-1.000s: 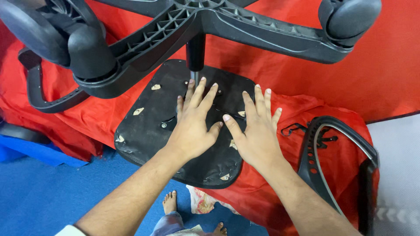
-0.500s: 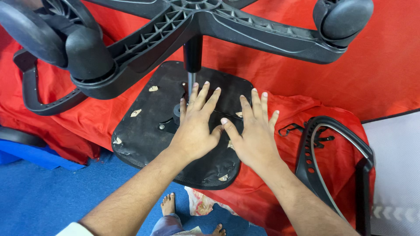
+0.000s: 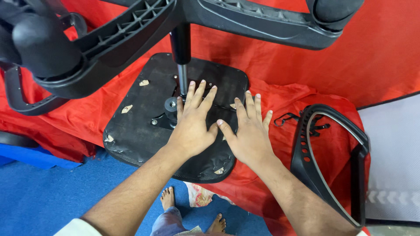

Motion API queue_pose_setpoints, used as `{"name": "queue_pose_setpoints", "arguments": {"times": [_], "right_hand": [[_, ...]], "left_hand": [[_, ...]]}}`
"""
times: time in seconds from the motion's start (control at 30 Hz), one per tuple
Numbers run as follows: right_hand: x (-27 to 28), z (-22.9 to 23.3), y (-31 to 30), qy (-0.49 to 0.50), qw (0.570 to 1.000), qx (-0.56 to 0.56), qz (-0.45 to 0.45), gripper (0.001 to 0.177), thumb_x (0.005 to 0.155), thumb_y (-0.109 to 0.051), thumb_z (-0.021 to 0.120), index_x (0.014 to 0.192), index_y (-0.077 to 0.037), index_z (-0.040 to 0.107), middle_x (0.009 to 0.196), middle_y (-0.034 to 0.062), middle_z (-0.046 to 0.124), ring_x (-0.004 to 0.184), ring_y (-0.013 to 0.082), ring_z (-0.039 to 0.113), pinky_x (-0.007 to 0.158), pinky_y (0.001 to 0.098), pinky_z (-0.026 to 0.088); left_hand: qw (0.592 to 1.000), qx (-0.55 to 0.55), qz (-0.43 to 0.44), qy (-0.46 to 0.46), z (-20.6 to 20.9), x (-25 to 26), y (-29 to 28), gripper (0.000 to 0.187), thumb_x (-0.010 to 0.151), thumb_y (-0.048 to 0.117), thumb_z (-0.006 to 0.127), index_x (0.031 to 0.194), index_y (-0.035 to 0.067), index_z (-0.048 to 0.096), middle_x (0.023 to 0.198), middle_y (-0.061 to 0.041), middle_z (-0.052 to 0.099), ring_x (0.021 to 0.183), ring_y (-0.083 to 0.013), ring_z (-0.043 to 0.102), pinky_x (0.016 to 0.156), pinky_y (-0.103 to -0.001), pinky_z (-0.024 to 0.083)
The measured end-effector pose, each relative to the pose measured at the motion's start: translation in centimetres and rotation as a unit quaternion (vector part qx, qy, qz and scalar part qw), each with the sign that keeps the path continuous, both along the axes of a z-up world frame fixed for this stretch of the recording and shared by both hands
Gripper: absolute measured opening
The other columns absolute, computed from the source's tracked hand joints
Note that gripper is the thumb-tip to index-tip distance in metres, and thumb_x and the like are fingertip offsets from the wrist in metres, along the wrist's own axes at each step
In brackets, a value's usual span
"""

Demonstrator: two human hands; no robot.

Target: The person uses a screwdriver to tighten screws on the underside of an office chair seat, securing the seat to the chair base. The person holds the seat steady with one hand while turning the screwdriver with the other.

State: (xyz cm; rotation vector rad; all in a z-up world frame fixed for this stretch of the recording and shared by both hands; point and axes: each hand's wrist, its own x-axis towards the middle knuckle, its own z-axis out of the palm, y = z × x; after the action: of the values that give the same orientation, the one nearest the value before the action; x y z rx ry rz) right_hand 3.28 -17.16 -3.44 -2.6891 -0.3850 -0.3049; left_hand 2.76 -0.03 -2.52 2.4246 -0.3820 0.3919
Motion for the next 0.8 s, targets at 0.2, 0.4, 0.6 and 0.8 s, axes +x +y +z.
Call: {"name": "queue_pose_setpoints", "arguments": {"times": [0.2,0.4,0.6,0.8], "right_hand": [[0.7,-2.0,-1.3,-0.026,1.0,0.003,-0.003,0.075,0.093,-0.048,0.066,0.146,0.001,0.046,0.159,0.0269,0.025,0.149,0.0465,0.017,0.111,0.07,0.011],[2.6,-7.3,-5.1,0.12,0.984,0.105,-0.075,0.035,0.096,-0.03,0.069,0.085,0.003,0.063,0.086,0.0212,0.068,0.077,0.0348,0.067,0.076,0.0441,0.053],[3.0,-15.1,-10.3,0.119,0.979,0.122,-0.112,0.031,0.091,-0.029,0.074,0.076,-0.002,0.068,0.069,0.0137,0.065,0.069,0.0353,0.066,0.067,0.0448,0.053],[4.3,-18.9,-13.2,0.171,0.973,0.064,-0.144,0.032,0.08,-0.026,0.078,0.103,-0.004,0.072,0.108,0.0157,0.07,0.104,0.0334,0.069,0.092,0.0425,0.054]], "left_hand": [[1.0,0.006,0.0,0.015,-1.2,1.0,-0.7,0.091,0.074,0.015,0.078,0.154,0.011,0.035,0.164,-0.018,0.023,0.155,-0.0378,0.008,0.118,-0.068,0.009],[0.993,-0.058,-0.006,0.101,-2.1,1.7,-1.0,0.057,0.082,0.017,0.072,0.137,0.008,0.061,0.139,-0.014,0.063,0.13,-0.032,0.058,0.11,-0.04,0.046],[0.97,-0.095,0.04,0.219,-3.3,2.1,-1.2,0.045,0.084,0.018,0.071,0.128,0.011,0.068,0.119,-0.007,0.075,0.104,-0.0253,0.073,0.092,-0.035,0.055],[0.965,-0.114,0.054,0.229,-6.0,2.8,-0.8,0.041,0.084,0.017,0.071,0.124,0.007,0.07,0.118,-0.009,0.076,0.108,-0.0246,0.073,0.095,-0.034,0.055]]}}
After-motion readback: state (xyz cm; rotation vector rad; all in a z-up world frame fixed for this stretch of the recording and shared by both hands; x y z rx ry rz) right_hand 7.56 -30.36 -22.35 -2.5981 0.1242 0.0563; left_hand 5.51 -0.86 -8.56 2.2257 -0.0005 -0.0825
